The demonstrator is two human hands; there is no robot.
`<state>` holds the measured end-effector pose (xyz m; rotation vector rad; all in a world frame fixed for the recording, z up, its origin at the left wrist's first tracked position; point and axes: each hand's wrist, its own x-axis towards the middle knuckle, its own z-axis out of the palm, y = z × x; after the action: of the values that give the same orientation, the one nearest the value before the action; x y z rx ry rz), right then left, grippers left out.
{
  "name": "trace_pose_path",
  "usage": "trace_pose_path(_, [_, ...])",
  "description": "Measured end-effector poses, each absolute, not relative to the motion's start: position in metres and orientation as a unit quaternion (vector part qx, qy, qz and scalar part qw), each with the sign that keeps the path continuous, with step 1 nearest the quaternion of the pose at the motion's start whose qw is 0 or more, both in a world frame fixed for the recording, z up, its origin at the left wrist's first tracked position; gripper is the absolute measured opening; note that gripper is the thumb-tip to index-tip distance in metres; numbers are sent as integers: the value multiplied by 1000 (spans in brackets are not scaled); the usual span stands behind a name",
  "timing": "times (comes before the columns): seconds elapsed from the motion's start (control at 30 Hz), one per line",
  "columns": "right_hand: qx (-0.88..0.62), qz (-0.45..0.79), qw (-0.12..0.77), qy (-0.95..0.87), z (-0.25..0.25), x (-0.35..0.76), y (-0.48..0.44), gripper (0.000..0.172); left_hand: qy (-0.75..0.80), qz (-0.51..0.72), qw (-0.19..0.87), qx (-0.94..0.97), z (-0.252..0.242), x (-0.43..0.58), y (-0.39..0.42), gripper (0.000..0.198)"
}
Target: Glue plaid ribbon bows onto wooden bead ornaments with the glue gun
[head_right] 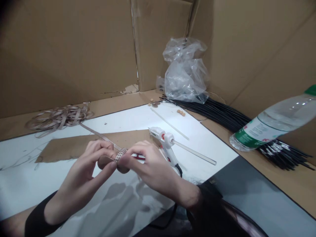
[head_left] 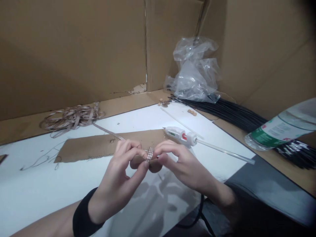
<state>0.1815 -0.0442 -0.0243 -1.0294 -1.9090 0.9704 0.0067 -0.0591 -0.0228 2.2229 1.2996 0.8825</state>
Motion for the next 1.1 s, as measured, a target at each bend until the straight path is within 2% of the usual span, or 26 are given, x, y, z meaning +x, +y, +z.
trace_pose_path(0.1, [-440, 403, 356, -719, -23, 176, -45, 16, 474, 301, 217, 798, -25, 6, -58, 10])
trace_pose_path(0.23, [-476, 432, 378, -666, -23, 171, -44, 11, 496, 274, 249, 785, -25, 5, -54, 14])
trace_pose_path(0.47, [-430, 585, 394, -563, -36, 170, -37, 12, 528, 234, 313, 754, -20, 7, -53, 22])
trace_pose_path(0.9, [-417, 643, 391, -509, -47, 165, -33, 17, 524, 117, 354, 766, -10, 0, -40, 28])
trace_pose_path(1.0, [-418, 646, 382, -512, -46, 166, -30, 19, 539, 134, 359, 750, -12, -1, -40, 31])
trace_pose_path(1.1, [-415, 656, 388, -497, -47, 166, -27, 20, 552, 216, 322, 738, -19, 1, -42, 27])
